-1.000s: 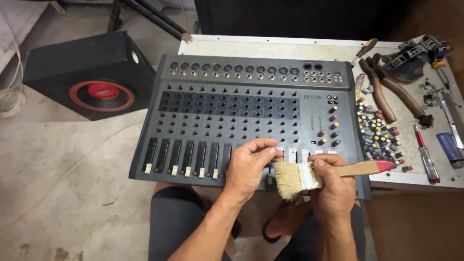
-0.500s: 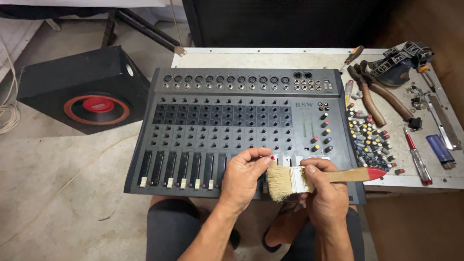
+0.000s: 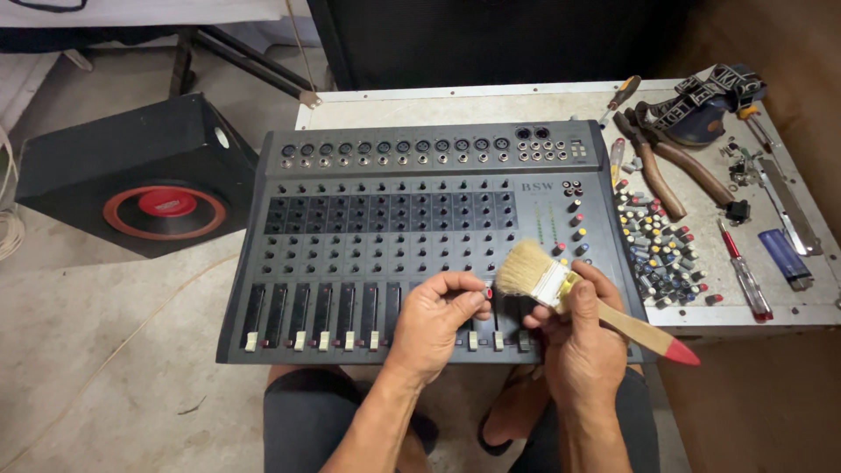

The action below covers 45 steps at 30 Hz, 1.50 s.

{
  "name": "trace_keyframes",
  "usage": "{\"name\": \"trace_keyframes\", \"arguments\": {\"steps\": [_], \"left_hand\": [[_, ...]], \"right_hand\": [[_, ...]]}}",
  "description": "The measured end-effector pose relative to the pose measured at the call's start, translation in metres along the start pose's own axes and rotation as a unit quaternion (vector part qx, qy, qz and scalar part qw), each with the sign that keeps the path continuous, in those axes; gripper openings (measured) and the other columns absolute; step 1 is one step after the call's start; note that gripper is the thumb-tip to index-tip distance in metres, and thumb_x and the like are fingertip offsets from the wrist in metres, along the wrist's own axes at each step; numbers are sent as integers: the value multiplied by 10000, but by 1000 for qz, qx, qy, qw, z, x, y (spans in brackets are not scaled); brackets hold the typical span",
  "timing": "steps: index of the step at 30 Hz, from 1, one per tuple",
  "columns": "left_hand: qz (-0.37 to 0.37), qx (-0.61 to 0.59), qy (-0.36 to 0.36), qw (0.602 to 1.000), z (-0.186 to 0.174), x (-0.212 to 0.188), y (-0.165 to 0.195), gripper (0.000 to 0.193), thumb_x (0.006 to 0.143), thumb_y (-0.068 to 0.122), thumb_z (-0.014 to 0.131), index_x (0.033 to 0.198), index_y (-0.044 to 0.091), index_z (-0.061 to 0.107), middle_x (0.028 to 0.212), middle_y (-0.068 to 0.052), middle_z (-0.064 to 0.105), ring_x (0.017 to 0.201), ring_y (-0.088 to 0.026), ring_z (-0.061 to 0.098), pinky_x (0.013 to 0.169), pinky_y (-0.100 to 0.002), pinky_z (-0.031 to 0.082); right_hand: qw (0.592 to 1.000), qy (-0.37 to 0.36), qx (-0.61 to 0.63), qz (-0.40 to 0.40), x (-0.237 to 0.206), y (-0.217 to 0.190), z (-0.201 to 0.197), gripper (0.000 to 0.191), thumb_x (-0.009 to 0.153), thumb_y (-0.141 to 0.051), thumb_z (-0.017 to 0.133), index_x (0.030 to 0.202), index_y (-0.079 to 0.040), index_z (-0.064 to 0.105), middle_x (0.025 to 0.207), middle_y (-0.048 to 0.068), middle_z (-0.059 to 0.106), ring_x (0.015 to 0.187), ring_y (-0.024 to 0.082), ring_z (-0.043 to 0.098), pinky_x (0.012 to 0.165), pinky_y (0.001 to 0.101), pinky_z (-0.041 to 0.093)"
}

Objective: The person sits in front of an audio mixing console and cleans it, using a wide bristle brush to sweep dust from the faders, knobs and panel surface while picking at debris between the controls with their fingers. They work across different sections of the console, brushing the slider area and the connector panel.

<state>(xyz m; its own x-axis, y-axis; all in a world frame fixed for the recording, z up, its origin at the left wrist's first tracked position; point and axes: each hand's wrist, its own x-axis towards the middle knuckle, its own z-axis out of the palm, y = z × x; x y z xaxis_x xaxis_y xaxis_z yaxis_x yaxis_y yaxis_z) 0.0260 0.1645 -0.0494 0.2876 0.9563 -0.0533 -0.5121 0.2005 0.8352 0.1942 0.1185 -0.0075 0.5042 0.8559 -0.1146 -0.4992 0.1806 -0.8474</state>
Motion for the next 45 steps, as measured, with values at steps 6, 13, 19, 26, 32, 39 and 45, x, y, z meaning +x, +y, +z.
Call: {"name": "trace_keyframes", "arguments": {"steps": [6,13,19,26,32,39,45], "left_hand": [[2,8,28,1000,4,0,-2,154,961,42,683,1094,-33,676,966,-75,735,858,-121,695,828,-251,572],[14,18,41,999,4,0,-1,146,955,29,694,1087,-30,673,945,-64,714,854,-122,693,826,-257,573],[8,41,34,999,9,-3,9,176,965,19,664,1129,-42,687,973,-64,720,888,-120,682,843,-256,563],[33,98,29,994,14,-3,18,257,991,29,556,1195,-52,689,1123,-33,615,926,-125,666,861,-273,564],[-3,66,51,997,11,-1,12,242,1044,81,494,1218,-20,628,1011,-95,678,882,-149,667,820,-277,555],[25,44,11,999,7,0,5,136,1035,49,582,1155,-9,608,955,-97,714,878,-141,661,842,-284,560],[30,65,-12,997,6,-1,1,144,1042,48,632,1161,-27,662,988,-56,690,898,-108,639,848,-262,542]], "right_hand": [[997,-37,-40,48,5,6,-19,245,931,-73,607,1132,61,646,891,111,664,685,146,624,639,277,540],[994,-67,-60,59,11,15,-37,194,874,-46,601,1003,67,693,803,86,662,687,137,597,655,264,490],[994,-69,-41,67,10,15,-36,197,881,-57,593,1004,64,689,781,93,655,631,149,598,563,283,503],[995,-70,-28,68,8,12,-31,193,900,-58,595,1024,70,669,784,110,650,612,163,598,542,291,503],[994,-76,-24,72,7,9,-29,198,915,-70,580,1030,71,660,758,123,637,559,184,580,495,313,489],[994,-77,-21,68,8,8,-27,201,927,-75,573,1048,65,652,788,125,660,588,178,593,503,314,490],[998,-45,-37,32,5,6,-15,246,969,-107,614,1153,56,630,907,133,670,692,192,648,560,332,553]]}}
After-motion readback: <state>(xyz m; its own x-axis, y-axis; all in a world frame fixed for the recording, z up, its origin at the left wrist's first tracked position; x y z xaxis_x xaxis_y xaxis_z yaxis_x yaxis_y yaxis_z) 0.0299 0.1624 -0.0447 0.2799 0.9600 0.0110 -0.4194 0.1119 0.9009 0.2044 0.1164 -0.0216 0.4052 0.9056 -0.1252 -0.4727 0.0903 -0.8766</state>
